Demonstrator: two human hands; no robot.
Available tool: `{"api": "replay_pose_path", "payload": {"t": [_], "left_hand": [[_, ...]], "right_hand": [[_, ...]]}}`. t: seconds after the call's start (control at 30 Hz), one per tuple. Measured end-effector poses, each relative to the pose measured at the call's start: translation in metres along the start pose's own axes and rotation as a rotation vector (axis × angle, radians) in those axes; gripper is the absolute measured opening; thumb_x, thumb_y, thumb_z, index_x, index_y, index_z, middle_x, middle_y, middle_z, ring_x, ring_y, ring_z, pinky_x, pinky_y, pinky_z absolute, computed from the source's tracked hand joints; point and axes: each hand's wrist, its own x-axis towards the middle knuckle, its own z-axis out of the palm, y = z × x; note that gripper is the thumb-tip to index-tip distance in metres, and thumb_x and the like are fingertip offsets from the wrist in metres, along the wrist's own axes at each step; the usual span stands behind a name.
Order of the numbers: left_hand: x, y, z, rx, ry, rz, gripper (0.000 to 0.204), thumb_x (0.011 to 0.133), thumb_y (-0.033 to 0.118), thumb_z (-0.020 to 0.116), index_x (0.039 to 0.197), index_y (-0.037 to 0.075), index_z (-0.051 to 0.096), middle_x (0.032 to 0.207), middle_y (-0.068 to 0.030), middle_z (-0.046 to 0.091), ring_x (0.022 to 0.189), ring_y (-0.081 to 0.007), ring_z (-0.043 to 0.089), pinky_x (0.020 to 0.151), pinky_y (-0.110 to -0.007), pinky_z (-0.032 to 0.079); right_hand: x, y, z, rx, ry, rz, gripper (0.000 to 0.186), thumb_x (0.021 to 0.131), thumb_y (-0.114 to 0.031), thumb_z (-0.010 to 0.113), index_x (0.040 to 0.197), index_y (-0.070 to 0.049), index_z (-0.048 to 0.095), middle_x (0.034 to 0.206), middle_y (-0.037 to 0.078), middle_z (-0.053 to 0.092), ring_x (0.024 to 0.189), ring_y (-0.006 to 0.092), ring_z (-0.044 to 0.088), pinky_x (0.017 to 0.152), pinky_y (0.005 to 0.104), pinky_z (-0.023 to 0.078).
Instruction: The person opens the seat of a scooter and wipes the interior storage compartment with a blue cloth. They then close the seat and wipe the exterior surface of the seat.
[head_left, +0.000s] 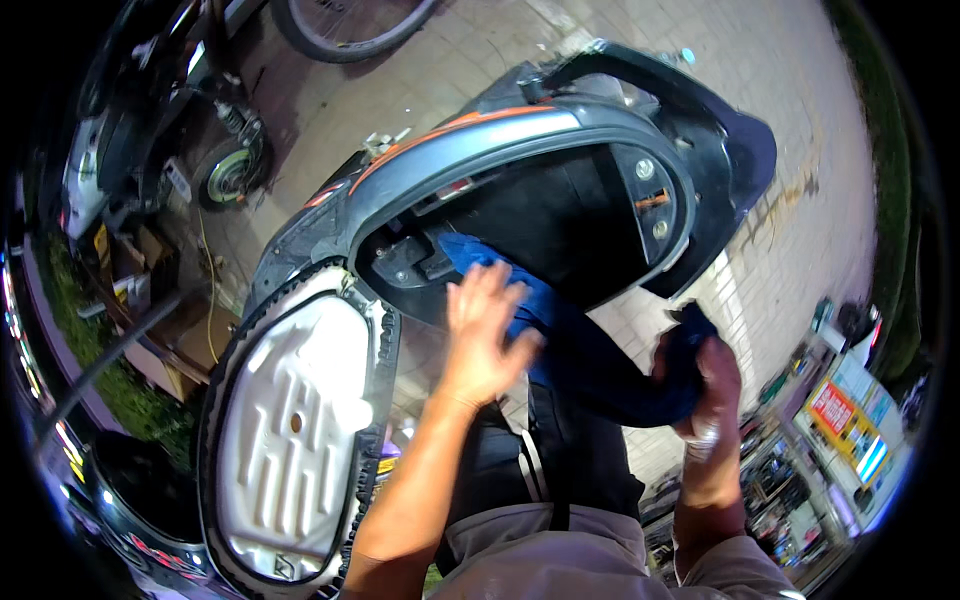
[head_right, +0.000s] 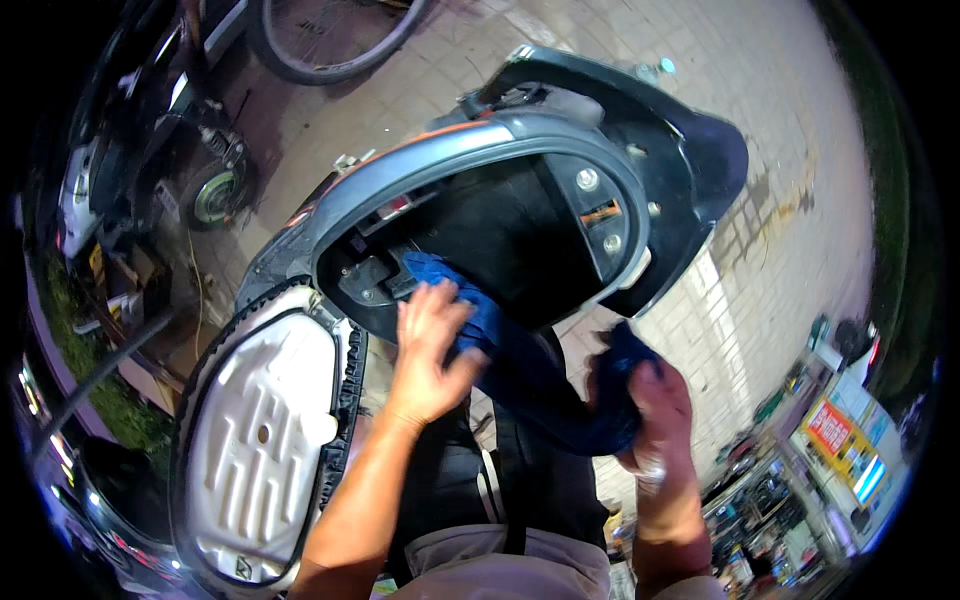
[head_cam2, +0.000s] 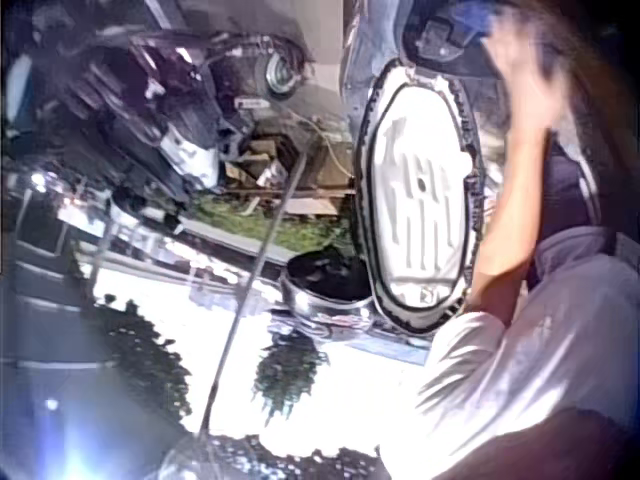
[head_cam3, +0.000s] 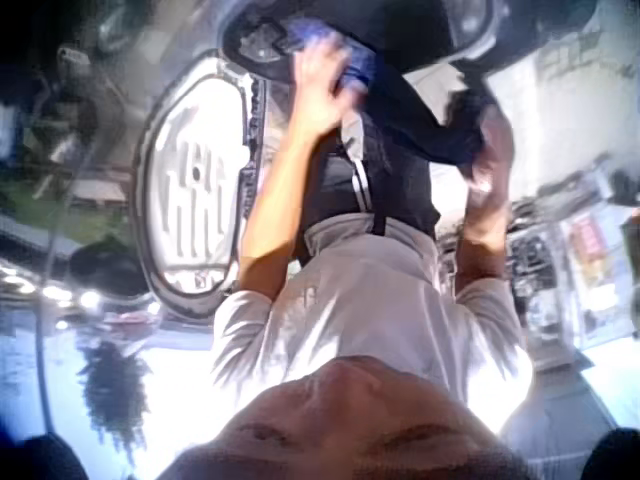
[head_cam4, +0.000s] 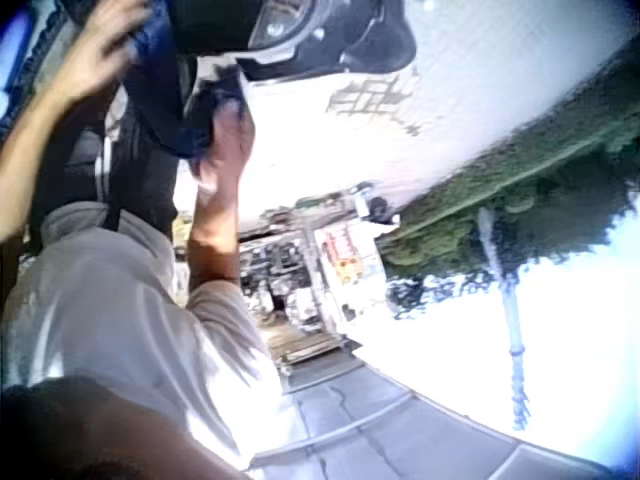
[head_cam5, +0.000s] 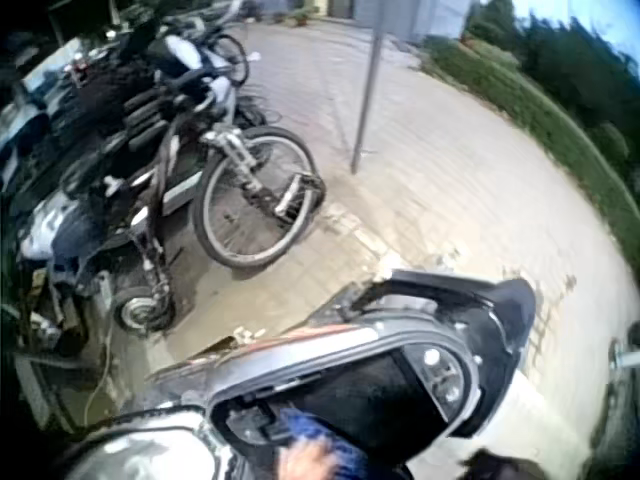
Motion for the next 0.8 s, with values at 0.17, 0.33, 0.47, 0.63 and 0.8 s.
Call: {"api": "replay_pose_path", "payload": {"t": [0.17,0.33,0.47,0.63,0.8], "left_hand": [[-0.011,0.017,0.05,-0.129,-0.026,0.185,0.048,0.072,0.025,0.074,0.115,0.009,0.058,0.123,-0.0128,0.053,0.123,-0.0359,0.043,0.106,-0.051,0.027],[-0.018,0.089,0.066,-0.611,0.176,-0.02,0.033,0.084,0.024,0.066,0.108,0.002,0.057,0.105,-0.017,0.061,0.098,-0.0349,0.058,0.083,-0.039,0.047],[-0.016,0.115,0.093,-1.232,0.222,-0.571,0.038,0.097,0.038,0.045,0.107,0.001,0.054,0.078,-0.0153,0.056,0.076,-0.0225,0.055,0.071,-0.035,0.044],[-0.014,0.094,0.122,-1.981,0.531,-0.718,0.053,0.096,0.042,0.047,0.122,-0.005,0.05,0.121,-0.0114,0.054,0.112,-0.0175,0.048,0.099,-0.028,0.034],[-0.026,0.066,0.085,-2.039,0.713,-0.666,0.062,0.092,0.037,0.057,0.133,-0.005,0.038,0.131,-0.0145,0.047,0.118,-0.0199,0.045,0.102,-0.03,0.033]], "right_hand": [[-0.002,-0.071,0.009,0.027,0.016,-0.217,0.051,0.091,-0.05,0.045,0.086,-0.001,0.057,0.059,0.011,0.05,0.042,0.0171,0.043,0.039,0.0294,0.035],[0.033,-0.117,0.054,-0.832,-0.005,-0.639,0.046,0.088,-0.019,0.054,0.128,0.004,0.046,0.115,0.015,0.057,0.107,0.022,0.055,0.096,0.0313,0.041],[0.08,-0.05,0.118,-1.811,-0.736,-1.157,0.056,0.066,0.006,0.06,0.121,-0.002,0.053,0.111,0.019,0.054,0.099,0.0365,0.056,0.087,0.0377,0.046],[0.187,0.072,0.111,-2.123,-1.09,-1.327,0.032,0.074,-0.006,0.056,0.105,-0.009,0.055,0.092,0.013,0.053,0.071,0.0276,0.063,0.058,0.0381,0.053],[0.248,0.161,0.153,-2.159,-0.975,-1.631,0.012,0.078,-0.013,0.053,0.087,-0.007,0.059,0.096,0.014,0.059,0.072,0.0278,0.065,0.059,0.0391,0.054]]}}
